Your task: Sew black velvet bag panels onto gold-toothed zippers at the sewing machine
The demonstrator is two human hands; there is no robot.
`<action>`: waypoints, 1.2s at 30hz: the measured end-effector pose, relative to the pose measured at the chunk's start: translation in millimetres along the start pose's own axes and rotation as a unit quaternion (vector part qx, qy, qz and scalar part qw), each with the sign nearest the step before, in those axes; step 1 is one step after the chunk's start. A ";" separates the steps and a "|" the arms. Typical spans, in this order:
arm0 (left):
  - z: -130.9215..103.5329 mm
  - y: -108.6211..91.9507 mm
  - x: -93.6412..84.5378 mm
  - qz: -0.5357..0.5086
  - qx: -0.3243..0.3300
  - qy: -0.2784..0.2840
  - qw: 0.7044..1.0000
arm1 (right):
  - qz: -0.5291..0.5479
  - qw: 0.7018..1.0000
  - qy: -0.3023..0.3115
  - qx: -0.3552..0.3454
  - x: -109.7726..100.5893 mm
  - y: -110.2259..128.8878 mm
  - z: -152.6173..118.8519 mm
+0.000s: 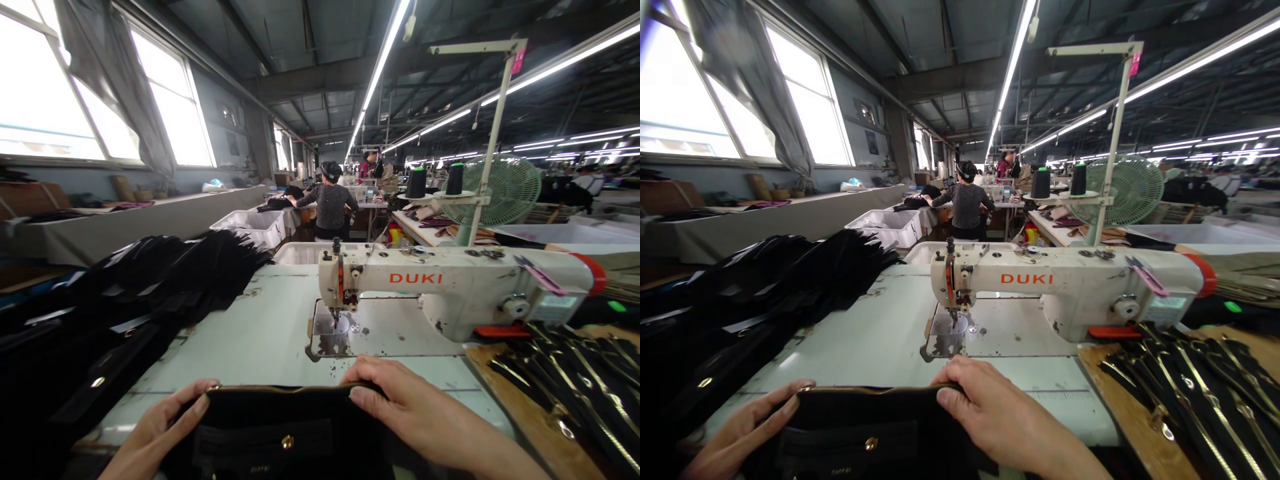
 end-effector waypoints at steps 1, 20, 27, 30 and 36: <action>0.4 1.1 -0.8 -0.003 -0.003 0.002 1.000 | -0.002 1.000 0.006 0.000 -0.9 1.0 -0.6; -8.8 -2.6 -1.1 -0.007 -0.012 0.007 1.000 | 0.059 0.996 0.024 0.069 -4.1 14.4 -1.0; -12.8 -5.8 -2.0 0.006 -0.003 -0.001 1.000 | 0.076 0.993 -0.010 0.093 1.4 12.5 1.1; -10.4 -5.3 -4.0 0.012 -0.002 0.017 1.000 | 0.083 0.992 -0.008 0.094 2.9 11.9 2.8; -21.0 -11.9 1.4 0.015 0.014 0.023 1.000 | 0.052 0.996 -0.008 0.078 8.2 1.2 6.4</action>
Point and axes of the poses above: each hand's wrist, its own z-axis towards the middle knuckle, its own x-axis out of the palm, y = z × x, the point moved 2 cm from there along z, towards the middle knuckle, and after that the axes turned 7 degrees about -z, right-handed, at the moved point
